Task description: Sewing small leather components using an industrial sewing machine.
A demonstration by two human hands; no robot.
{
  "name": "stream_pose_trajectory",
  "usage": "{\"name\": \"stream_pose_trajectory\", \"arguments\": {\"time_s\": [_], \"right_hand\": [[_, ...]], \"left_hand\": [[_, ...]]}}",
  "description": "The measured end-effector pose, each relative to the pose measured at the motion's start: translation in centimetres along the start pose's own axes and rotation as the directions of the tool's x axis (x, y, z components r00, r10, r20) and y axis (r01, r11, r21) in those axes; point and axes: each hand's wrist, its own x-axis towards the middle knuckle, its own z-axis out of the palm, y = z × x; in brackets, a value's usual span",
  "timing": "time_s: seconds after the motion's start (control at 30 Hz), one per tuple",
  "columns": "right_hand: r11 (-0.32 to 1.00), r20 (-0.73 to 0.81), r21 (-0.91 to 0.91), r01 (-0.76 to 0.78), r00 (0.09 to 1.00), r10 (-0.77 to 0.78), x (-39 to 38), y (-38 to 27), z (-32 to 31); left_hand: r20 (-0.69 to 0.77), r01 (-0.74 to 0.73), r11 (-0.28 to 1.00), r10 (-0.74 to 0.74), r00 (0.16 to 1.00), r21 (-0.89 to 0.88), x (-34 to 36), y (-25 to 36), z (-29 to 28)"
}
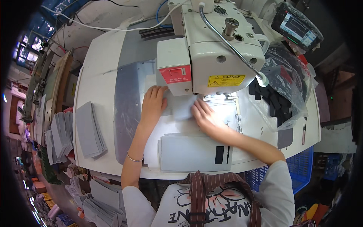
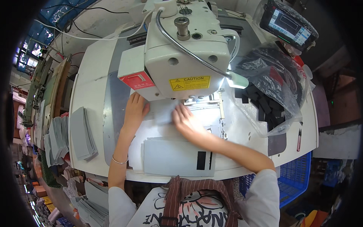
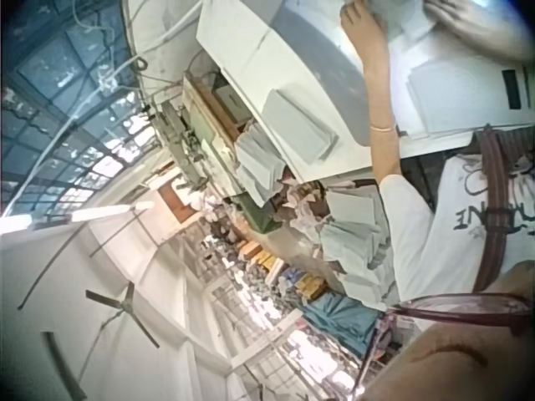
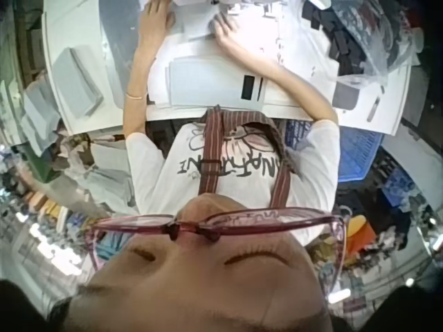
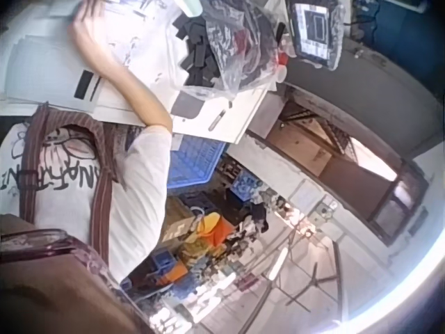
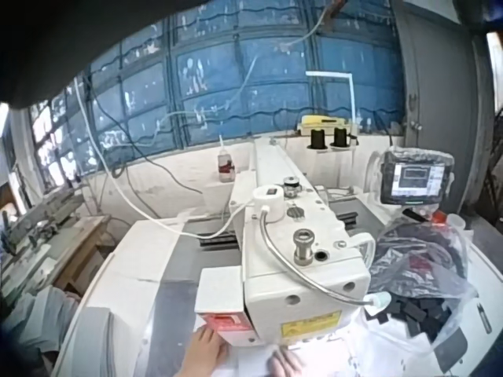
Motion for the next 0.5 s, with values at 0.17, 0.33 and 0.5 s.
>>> {"name": "stream_pose_trajectory", "arguments": {"time_s": [0.17, 0.33, 0.5], "right_hand": [[0.977, 0.078, -0.138, -0.163, 0.982, 0.175, -6.6, 3.2, -2.2], [0.970, 0.095, 0.127, -0.207, 0.976, 0.195, -6.8, 3.6, -4.3], [0.967, 0.041, 0.184, -0.177, 0.984, 0.172, -6.1, 6.1, -3.3]], "left_hand": [[0.050, 0.009, 0.998, -0.006, 0.999, -0.062, -0.3, 0.0, -0.5], [-0.001, -0.009, 0.993, 0.009, 1.000, 0.116, -0.8, 1.8, -0.5], [0.063, -0.056, 0.985, 0.067, 0.996, -0.161, -1.1, 5.9, 0.1]]}}
